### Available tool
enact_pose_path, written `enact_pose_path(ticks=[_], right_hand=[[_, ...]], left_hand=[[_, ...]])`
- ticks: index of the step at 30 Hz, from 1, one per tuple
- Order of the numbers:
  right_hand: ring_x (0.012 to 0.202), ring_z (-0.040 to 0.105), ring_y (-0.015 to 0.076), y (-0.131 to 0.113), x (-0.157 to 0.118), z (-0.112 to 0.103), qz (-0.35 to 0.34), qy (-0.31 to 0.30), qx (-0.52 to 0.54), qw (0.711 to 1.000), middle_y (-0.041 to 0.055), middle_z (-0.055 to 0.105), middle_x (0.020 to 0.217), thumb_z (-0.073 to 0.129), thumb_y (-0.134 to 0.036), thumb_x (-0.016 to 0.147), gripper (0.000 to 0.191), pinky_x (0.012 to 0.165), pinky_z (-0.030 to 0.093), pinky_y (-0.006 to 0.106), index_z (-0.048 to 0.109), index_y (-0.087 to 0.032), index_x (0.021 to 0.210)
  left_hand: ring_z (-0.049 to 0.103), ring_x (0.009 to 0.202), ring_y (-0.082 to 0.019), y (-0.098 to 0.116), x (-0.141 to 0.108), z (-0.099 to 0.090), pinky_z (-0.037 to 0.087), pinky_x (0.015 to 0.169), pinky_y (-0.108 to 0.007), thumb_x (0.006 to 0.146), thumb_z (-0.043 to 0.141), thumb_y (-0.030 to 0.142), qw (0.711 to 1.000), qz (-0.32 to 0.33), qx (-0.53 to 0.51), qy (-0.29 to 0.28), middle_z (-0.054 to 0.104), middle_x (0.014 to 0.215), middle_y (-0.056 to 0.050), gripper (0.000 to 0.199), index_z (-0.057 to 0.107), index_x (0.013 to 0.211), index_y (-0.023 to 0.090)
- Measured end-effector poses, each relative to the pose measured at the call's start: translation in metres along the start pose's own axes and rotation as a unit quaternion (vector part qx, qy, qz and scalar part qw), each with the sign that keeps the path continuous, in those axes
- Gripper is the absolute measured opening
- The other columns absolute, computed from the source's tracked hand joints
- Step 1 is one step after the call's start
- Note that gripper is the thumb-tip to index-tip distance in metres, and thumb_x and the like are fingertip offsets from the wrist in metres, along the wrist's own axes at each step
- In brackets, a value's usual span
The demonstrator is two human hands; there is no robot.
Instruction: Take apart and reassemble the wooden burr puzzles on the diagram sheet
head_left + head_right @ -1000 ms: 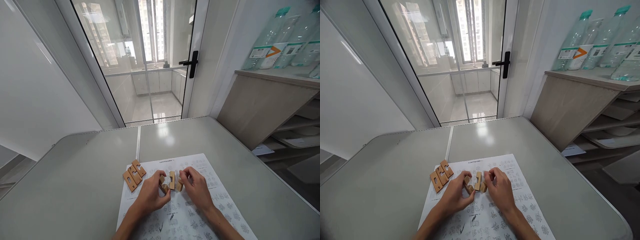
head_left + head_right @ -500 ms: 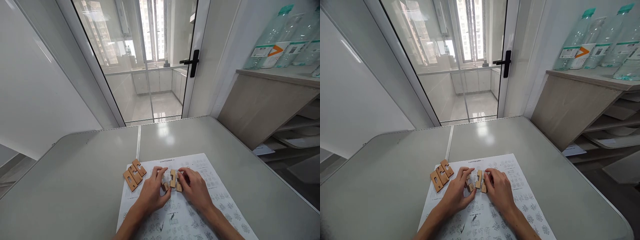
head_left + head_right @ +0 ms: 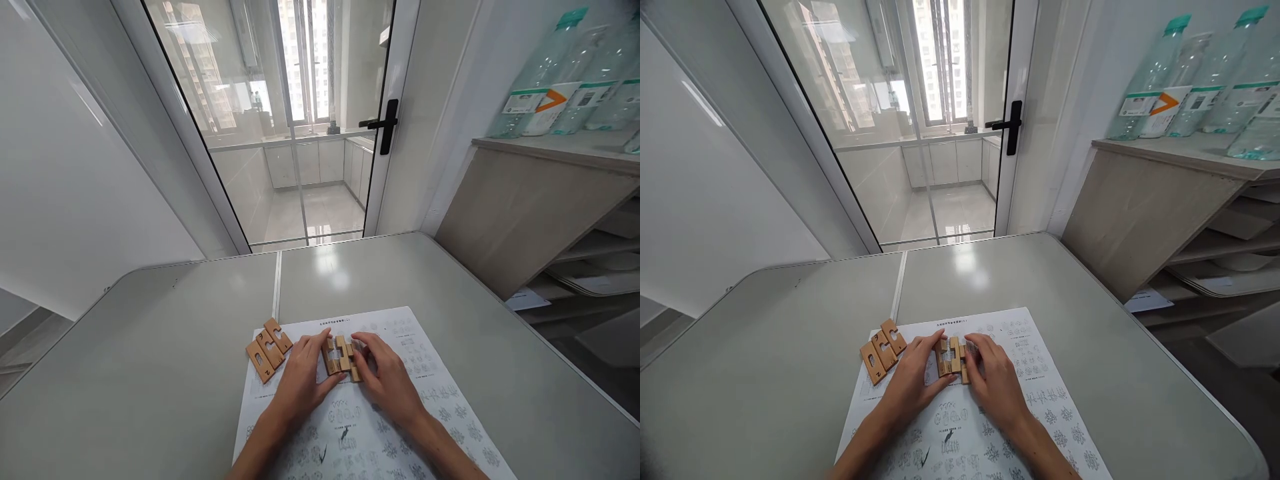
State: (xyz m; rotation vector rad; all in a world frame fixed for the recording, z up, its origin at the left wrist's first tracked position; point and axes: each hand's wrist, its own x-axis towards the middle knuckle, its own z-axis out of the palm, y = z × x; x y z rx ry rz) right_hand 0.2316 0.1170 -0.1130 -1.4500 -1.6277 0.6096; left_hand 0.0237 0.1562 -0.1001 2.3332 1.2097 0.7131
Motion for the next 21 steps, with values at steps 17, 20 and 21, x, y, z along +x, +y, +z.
enact_pose_path(ticks=[17,20,21], right_hand=[[0.116,0.067,0.0247,-0.006,-0.002,0.001,-0.056,-0.037,0.000,0.998,0.0080,0.063,0.135,0.047,-0.025,0.106,0.032,0.098,0.061,0.042,0.058,-0.030,0.136],[0.102,0.070,0.0226,-0.006,-0.002,0.002,-0.026,-0.026,0.026,0.999,0.0095,0.060,0.132,0.044,-0.029,0.108,0.029,0.087,0.064,0.037,0.060,-0.029,0.132],[0.098,0.071,0.0221,-0.006,-0.001,0.001,-0.021,-0.025,0.038,0.999,0.0099,0.059,0.130,0.043,-0.030,0.109,0.028,0.085,0.064,0.037,0.060,-0.028,0.131]], left_hand=[[0.066,0.114,-0.029,0.009,-0.002,-0.004,0.056,0.098,-0.046,0.082,0.084,0.027,0.998,0.042,-0.026,-0.043,0.066,0.131,-0.008,0.079,0.041,0.148,0.030],[0.065,0.114,-0.030,0.012,-0.002,-0.005,0.055,0.097,-0.046,0.080,0.084,0.025,0.997,0.051,-0.025,-0.059,0.066,0.131,-0.008,0.080,0.042,0.147,0.030],[0.064,0.116,-0.030,0.013,-0.002,-0.005,0.054,0.099,-0.046,0.079,0.084,0.025,0.996,0.052,-0.025,-0.062,0.065,0.133,-0.008,0.081,0.041,0.147,0.031]])
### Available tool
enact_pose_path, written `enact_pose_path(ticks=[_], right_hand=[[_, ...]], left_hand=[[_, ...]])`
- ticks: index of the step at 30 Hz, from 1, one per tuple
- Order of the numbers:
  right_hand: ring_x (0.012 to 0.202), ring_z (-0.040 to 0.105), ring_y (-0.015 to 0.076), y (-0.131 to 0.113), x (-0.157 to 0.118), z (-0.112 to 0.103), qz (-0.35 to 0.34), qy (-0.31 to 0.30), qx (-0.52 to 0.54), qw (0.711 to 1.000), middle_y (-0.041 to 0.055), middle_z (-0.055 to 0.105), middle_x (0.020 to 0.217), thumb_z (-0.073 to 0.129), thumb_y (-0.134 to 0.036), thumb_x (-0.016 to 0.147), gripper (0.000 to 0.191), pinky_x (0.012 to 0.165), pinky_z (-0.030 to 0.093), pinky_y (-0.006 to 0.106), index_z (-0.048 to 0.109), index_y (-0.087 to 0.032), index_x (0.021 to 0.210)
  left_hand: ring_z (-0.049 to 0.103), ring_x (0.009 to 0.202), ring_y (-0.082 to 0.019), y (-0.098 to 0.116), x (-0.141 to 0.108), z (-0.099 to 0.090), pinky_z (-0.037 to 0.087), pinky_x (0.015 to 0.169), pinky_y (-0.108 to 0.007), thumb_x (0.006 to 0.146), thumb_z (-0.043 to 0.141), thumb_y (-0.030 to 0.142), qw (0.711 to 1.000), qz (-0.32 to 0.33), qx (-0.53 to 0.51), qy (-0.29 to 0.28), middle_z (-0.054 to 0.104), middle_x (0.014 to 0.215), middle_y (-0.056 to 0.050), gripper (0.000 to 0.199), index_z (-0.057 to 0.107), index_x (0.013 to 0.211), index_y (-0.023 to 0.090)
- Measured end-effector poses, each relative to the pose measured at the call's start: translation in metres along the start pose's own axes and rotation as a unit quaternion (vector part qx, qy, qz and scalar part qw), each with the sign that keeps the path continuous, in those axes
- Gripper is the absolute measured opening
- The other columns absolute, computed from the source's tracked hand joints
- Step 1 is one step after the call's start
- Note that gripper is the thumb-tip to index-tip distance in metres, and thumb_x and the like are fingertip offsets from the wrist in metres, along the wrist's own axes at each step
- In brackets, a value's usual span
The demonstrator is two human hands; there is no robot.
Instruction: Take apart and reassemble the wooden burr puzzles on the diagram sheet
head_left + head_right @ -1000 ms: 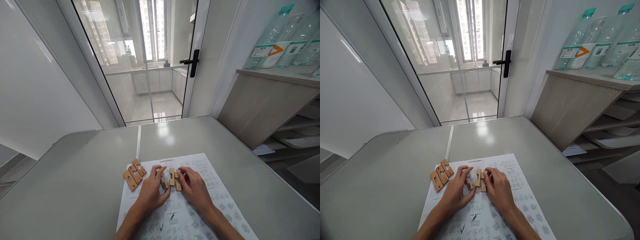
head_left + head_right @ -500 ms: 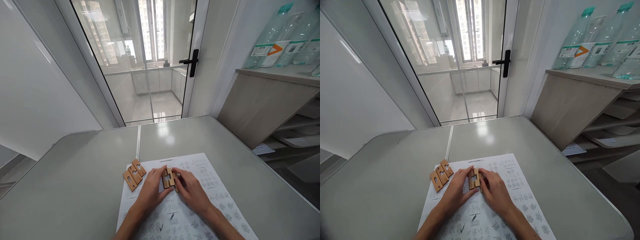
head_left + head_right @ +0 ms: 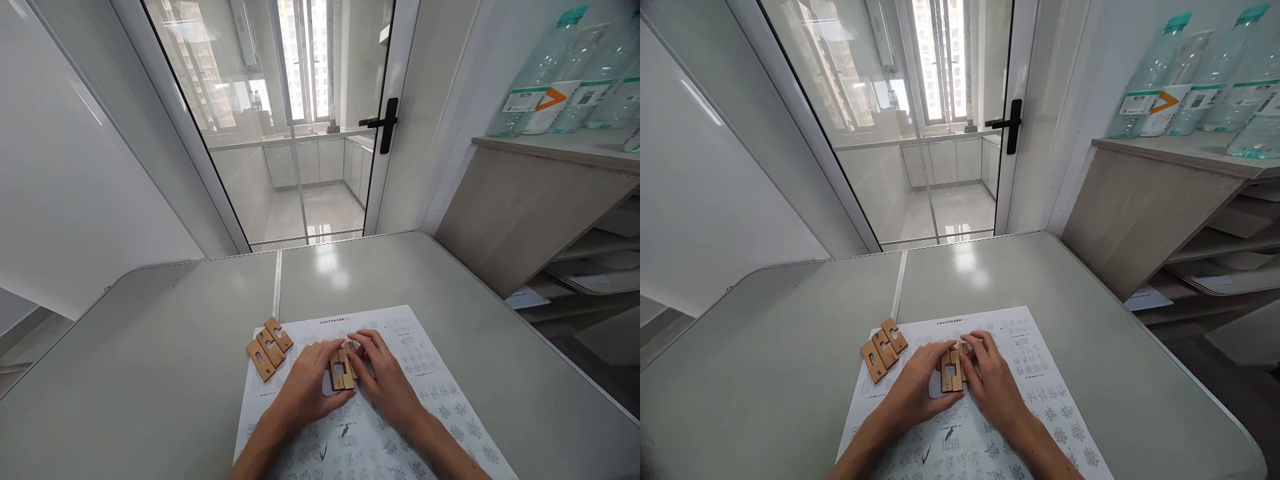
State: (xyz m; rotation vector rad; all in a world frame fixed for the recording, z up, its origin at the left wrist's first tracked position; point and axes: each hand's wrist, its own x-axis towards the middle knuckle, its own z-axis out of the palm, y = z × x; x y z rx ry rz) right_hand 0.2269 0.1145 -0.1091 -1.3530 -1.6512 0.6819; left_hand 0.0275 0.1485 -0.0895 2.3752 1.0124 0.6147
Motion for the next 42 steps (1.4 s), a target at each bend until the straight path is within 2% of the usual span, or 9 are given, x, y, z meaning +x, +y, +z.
enact_pose_path(ticks=[3,6,15,20,23,28,34,38,42], right_hand=[[0.097,0.070,0.0227,-0.002,0.000,-0.001,-0.002,-0.008,0.035,0.999,0.0109,0.059,0.127,0.038,-0.032,0.110,0.029,0.086,0.064,0.038,0.060,-0.027,0.128],[0.104,0.068,0.0241,-0.003,0.001,-0.002,-0.015,-0.023,0.053,0.998,0.0111,0.059,0.126,0.034,-0.030,0.110,0.030,0.089,0.063,0.040,0.059,-0.028,0.128],[0.103,0.066,0.0225,-0.006,0.000,-0.003,-0.022,-0.031,0.052,0.998,0.0095,0.060,0.127,0.033,-0.021,0.108,0.031,0.086,0.061,0.037,0.056,-0.028,0.128],[0.106,0.067,0.0233,-0.005,0.000,-0.002,-0.023,-0.014,0.040,0.999,0.0096,0.062,0.127,0.035,-0.020,0.107,0.032,0.087,0.062,0.037,0.056,-0.028,0.129],[0.105,0.067,0.0236,-0.005,0.000,-0.002,-0.017,0.000,0.027,0.999,0.0102,0.062,0.126,0.036,-0.019,0.106,0.031,0.087,0.061,0.038,0.057,-0.027,0.127],[0.099,0.068,0.0235,-0.004,0.000,-0.002,-0.020,0.003,0.016,1.000,0.0110,0.063,0.125,0.040,-0.021,0.105,0.028,0.085,0.061,0.038,0.058,-0.026,0.126],[0.089,0.069,0.0214,-0.004,0.000,-0.002,-0.007,-0.016,0.015,1.000,0.0100,0.064,0.122,0.041,-0.024,0.106,0.023,0.080,0.061,0.036,0.056,-0.025,0.123],[0.089,0.070,0.0209,-0.005,-0.001,-0.003,0.002,-0.023,0.015,1.000,0.0088,0.064,0.122,0.041,-0.025,0.107,0.022,0.078,0.061,0.035,0.056,-0.026,0.122],[0.086,0.070,0.0210,-0.005,-0.001,-0.004,0.003,-0.024,0.011,1.000,0.0086,0.066,0.118,0.041,-0.027,0.107,0.022,0.073,0.061,0.034,0.057,-0.027,0.122]], left_hand=[[0.063,0.119,-0.032,0.000,0.001,0.000,0.052,0.100,-0.048,0.073,0.091,0.030,1.000,-0.003,0.005,-0.006,0.064,0.137,-0.009,0.090,0.040,0.147,0.032],[0.064,0.110,-0.033,0.000,0.000,0.000,0.054,0.094,-0.048,0.069,0.095,0.036,1.000,-0.014,0.018,-0.018,0.067,0.130,-0.009,0.095,0.041,0.147,0.032],[0.068,0.100,-0.029,0.001,0.000,0.001,0.054,0.090,-0.046,0.073,0.092,0.036,1.000,-0.014,0.018,-0.016,0.071,0.126,-0.007,0.088,0.044,0.146,0.032],[0.070,0.098,-0.029,-0.003,0.000,0.004,0.057,0.085,-0.043,0.074,0.090,0.033,0.999,-0.025,0.011,0.017,0.073,0.118,-0.006,0.081,0.048,0.144,0.031],[0.070,0.102,-0.029,-0.005,0.000,0.005,0.058,0.086,-0.043,0.075,0.089,0.035,0.998,-0.035,0.001,0.044,0.072,0.120,-0.007,0.078,0.049,0.142,0.030],[0.070,0.108,-0.029,-0.014,0.001,0.001,0.058,0.093,-0.044,0.080,0.085,0.033,0.988,-0.078,0.010,0.130,0.071,0.122,-0.007,0.067,0.053,0.138,0.029],[0.071,0.111,-0.029,-0.030,0.002,-0.015,0.056,0.093,-0.043,0.088,0.077,0.044,0.960,-0.146,0.087,0.222,0.073,0.123,-0.006,0.054,0.055,0.135,0.028],[0.073,0.105,-0.030,-0.038,0.003,-0.025,0.056,0.090,-0.044,0.086,0.077,0.046,0.937,-0.197,0.142,0.249,0.075,0.118,-0.007,0.053,0.058,0.132,0.026],[0.072,0.103,-0.031,-0.041,0.004,-0.030,0.053,0.090,-0.047,0.087,0.074,0.046,0.926,-0.243,0.168,0.235,0.076,0.117,-0.008,0.053,0.057,0.132,0.025]])
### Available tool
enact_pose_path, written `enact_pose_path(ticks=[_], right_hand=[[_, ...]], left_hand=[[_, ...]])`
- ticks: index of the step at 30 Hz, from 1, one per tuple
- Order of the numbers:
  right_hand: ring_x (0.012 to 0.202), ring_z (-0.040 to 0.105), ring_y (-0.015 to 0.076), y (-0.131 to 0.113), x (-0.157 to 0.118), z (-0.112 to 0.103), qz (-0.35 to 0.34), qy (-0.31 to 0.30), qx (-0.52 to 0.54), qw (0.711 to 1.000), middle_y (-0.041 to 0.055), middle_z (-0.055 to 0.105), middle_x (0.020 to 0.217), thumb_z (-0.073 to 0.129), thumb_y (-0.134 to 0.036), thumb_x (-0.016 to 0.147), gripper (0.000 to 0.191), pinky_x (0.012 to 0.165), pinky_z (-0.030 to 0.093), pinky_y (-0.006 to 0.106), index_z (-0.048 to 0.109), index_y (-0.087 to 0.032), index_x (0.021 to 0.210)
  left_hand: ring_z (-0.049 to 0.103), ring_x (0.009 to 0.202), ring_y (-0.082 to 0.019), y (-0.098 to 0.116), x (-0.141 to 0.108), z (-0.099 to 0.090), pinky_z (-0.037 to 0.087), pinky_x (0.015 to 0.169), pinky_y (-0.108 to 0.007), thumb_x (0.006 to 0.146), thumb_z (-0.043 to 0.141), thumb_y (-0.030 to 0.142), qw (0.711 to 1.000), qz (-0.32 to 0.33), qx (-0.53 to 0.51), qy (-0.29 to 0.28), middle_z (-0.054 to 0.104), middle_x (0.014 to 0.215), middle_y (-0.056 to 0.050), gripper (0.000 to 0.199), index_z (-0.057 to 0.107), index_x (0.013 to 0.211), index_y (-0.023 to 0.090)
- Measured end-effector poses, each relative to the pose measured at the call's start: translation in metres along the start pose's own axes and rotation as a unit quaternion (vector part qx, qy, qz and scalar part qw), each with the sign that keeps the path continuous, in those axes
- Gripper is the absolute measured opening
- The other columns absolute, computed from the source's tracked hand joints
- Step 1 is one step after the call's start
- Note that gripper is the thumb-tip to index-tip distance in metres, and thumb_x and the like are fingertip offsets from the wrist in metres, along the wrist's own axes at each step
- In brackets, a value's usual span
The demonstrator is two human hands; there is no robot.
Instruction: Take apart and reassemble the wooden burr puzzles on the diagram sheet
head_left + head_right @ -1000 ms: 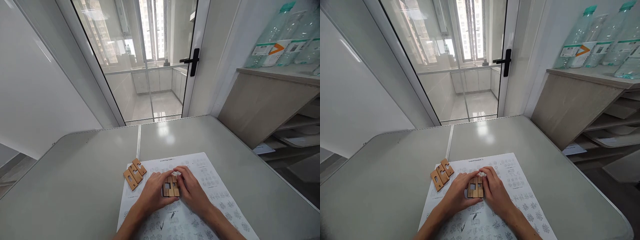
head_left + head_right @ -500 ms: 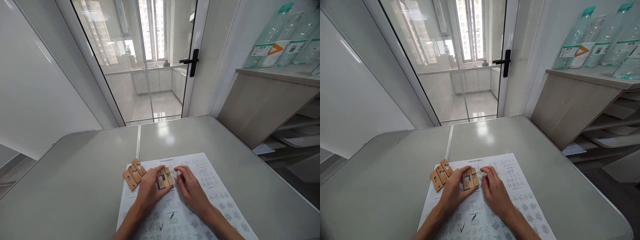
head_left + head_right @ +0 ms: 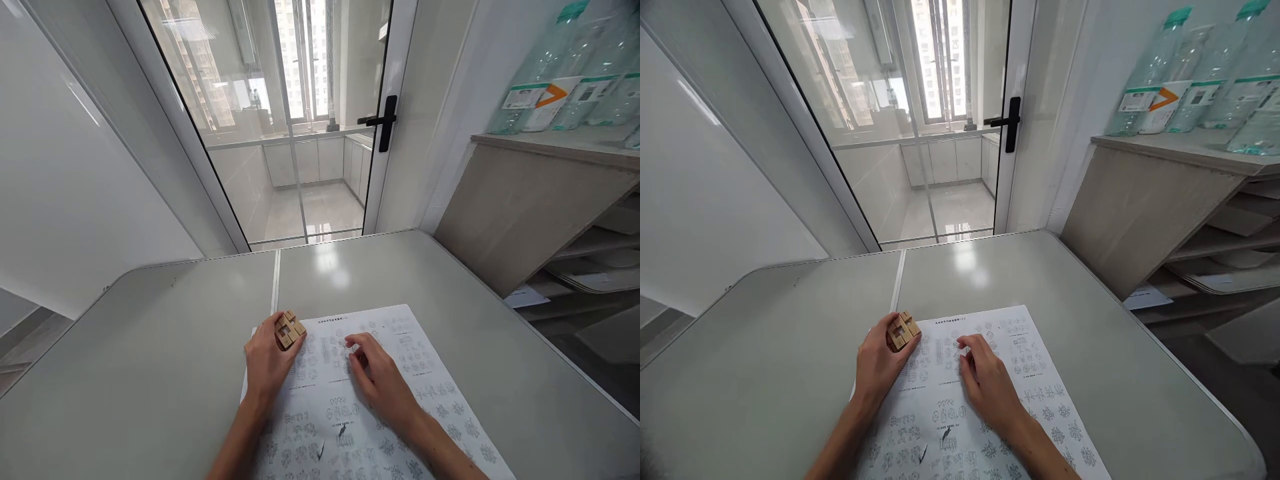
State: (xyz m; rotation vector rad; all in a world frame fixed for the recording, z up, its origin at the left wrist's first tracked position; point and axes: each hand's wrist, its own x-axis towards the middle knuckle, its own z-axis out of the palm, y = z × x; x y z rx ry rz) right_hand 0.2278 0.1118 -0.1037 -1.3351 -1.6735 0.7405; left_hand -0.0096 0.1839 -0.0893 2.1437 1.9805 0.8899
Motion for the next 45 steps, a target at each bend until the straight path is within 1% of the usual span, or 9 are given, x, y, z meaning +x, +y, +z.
enact_pose_path(ticks=[4,10,15,18,21,24,28,32,45], right_hand=[[0.084,0.070,0.0206,0.000,0.000,0.000,-0.001,0.000,-0.002,1.000,0.0081,0.067,0.115,0.042,-0.027,0.107,0.021,0.073,0.061,0.034,0.057,-0.026,0.122],[0.085,0.070,0.0206,-0.001,0.000,0.000,-0.002,-0.002,-0.001,1.000,0.0078,0.067,0.114,0.041,-0.028,0.107,0.022,0.073,0.060,0.034,0.057,-0.027,0.122],[0.086,0.068,0.0207,-0.001,0.000,0.000,0.005,-0.009,0.006,1.000,0.0076,0.066,0.114,0.041,-0.027,0.107,0.021,0.075,0.059,0.035,0.056,-0.026,0.122],[0.087,0.068,0.0205,-0.002,0.001,0.000,0.007,-0.014,0.010,1.000,0.0069,0.066,0.113,0.041,-0.026,0.107,0.020,0.076,0.058,0.035,0.056,-0.026,0.121],[0.089,0.068,0.0207,-0.002,0.001,0.000,0.003,-0.015,0.008,1.000,0.0060,0.066,0.112,0.042,-0.024,0.107,0.020,0.077,0.057,0.035,0.058,-0.026,0.118],[0.093,0.068,0.0213,-0.001,0.001,0.001,-0.006,-0.016,0.008,1.000,0.0057,0.067,0.110,0.043,-0.023,0.106,0.020,0.078,0.057,0.034,0.060,-0.026,0.116],[0.092,0.068,0.0211,0.001,0.001,0.001,-0.011,-0.017,0.015,1.000,0.0056,0.069,0.108,0.043,-0.021,0.105,0.020,0.080,0.056,0.035,0.060,-0.025,0.115],[0.089,0.068,0.0209,0.002,0.001,0.002,-0.009,-0.021,0.016,1.000,0.0047,0.069,0.105,0.044,-0.019,0.105,0.020,0.077,0.056,0.034,0.061,-0.025,0.113],[0.090,0.068,0.0211,0.003,0.000,0.003,-0.006,-0.024,0.010,1.000,0.0031,0.070,0.102,0.045,-0.019,0.104,0.019,0.078,0.055,0.035,0.061,-0.026,0.111]], left_hand=[[0.070,0.105,-0.032,0.001,0.000,0.000,0.052,0.091,-0.048,0.085,0.074,0.048,1.000,-0.013,0.018,-0.016,0.076,0.116,-0.008,0.054,0.058,0.131,0.024],[0.068,0.108,-0.035,0.003,-0.002,0.001,0.050,0.093,-0.051,0.086,0.073,0.047,0.999,-0.015,0.043,-0.008,0.074,0.116,-0.008,0.052,0.058,0.131,0.026],[0.066,0.110,-0.036,0.009,-0.005,-0.003,0.052,0.092,-0.051,0.085,0.074,0.045,0.998,0.031,0.045,0.031,0.063,0.130,-0.012,0.054,0.056,0.132,0.026],[0.068,0.106,-0.031,0.018,-0.012,-0.003,0.056,0.083,-0.044,0.092,0.068,0.039,0.995,0.085,-0.013,0.049,0.059,0.125,-0.012,0.042,0.056,0.130,0.026],[0.070,0.084,-0.021,0.030,-0.025,0.001,0.055,0.071,-0.032,0.098,0.057,0.025,0.977,0.191,-0.094,0.002,0.065,0.101,-0.006,0.019,0.054,0.117,0.025],[0.062,0.058,-0.014,0.038,-0.039,0.009,0.043,0.054,-0.025,0.097,0.054,0.019,0.953,0.270,-0.127,-0.049,0.063,0.077,0.001,0.007,0.051,0.101,0.024],[0.056,0.045,-0.011,0.040,-0.047,0.017,0.033,0.049,-0.024,0.094,0.051,0.012,0.931,0.321,-0.118,-0.130,0.058,0.059,0.007,0.015,0.048,0.084,0.024],[0.058,0.046,-0.011,0.039,-0.046,0.020,0.032,0.050,-0.025,0.090,0.055,0.011,0.921,0.342,-0.111,-0.153,0.062,0.058,0.006,0.018,0.048,0.078,0.023],[0.061,0.048,-0.011,0.037,-0.047,0.023,0.032,0.052,-0.024,0.091,0.057,0.012,0.922,0.334,-0.106,-0.163,0.066,0.060,0.006,0.017,0.050,0.079,0.022]])
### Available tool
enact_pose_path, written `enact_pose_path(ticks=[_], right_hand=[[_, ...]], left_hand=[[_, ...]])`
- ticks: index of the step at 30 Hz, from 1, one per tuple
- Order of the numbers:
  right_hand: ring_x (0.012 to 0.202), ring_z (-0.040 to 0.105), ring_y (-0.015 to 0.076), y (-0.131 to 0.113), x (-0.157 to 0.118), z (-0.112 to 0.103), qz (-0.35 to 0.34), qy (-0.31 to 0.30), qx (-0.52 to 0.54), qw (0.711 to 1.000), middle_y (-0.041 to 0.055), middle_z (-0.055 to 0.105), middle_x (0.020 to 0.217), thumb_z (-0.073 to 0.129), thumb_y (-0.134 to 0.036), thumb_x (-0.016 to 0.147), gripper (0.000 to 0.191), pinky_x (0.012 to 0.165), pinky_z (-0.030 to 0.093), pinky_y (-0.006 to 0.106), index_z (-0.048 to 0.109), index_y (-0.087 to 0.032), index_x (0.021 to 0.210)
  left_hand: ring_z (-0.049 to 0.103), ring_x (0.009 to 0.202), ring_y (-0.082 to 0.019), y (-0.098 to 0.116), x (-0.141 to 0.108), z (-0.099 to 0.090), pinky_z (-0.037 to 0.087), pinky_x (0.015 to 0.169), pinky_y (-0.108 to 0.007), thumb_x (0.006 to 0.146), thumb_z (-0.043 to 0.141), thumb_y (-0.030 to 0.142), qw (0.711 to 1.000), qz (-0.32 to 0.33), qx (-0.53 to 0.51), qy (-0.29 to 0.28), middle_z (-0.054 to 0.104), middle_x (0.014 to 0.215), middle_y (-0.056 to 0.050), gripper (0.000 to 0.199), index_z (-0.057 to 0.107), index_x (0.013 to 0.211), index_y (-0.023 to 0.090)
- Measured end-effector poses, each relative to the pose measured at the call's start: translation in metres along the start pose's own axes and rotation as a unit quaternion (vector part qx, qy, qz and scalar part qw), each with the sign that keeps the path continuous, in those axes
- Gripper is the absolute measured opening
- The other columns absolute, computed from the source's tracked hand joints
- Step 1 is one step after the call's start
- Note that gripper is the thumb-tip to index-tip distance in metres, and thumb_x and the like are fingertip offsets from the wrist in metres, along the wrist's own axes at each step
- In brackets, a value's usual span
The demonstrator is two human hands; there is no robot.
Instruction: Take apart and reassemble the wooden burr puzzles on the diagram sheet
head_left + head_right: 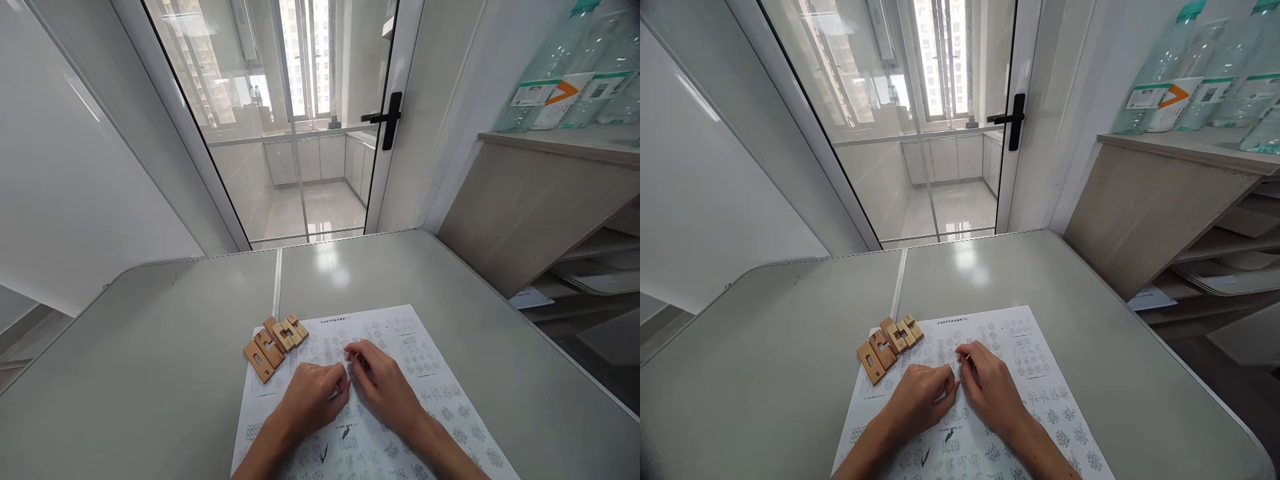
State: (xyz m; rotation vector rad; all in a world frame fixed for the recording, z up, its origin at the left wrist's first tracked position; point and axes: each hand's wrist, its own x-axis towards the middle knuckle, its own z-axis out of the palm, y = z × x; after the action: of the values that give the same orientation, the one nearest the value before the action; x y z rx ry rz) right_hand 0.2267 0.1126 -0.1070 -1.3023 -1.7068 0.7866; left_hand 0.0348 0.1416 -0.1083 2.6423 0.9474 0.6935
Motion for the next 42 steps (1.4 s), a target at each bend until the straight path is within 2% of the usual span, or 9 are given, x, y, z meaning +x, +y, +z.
enact_pose_path(ticks=[42], right_hand=[[0.089,0.070,0.0225,-0.0015,0.0001,-0.0011,-0.014,0.007,-0.010,1.000,0.0056,0.071,0.101,0.044,-0.021,0.105,0.019,0.077,0.057,0.036,0.062,-0.025,0.112]], left_hand=[[0.060,0.048,-0.012,0.0005,0.0006,-0.0004,0.032,0.051,-0.025,0.092,0.056,0.013,1.000,-0.006,0.020,-0.007,0.064,0.059,0.005,0.017,0.052,0.078,0.022]])
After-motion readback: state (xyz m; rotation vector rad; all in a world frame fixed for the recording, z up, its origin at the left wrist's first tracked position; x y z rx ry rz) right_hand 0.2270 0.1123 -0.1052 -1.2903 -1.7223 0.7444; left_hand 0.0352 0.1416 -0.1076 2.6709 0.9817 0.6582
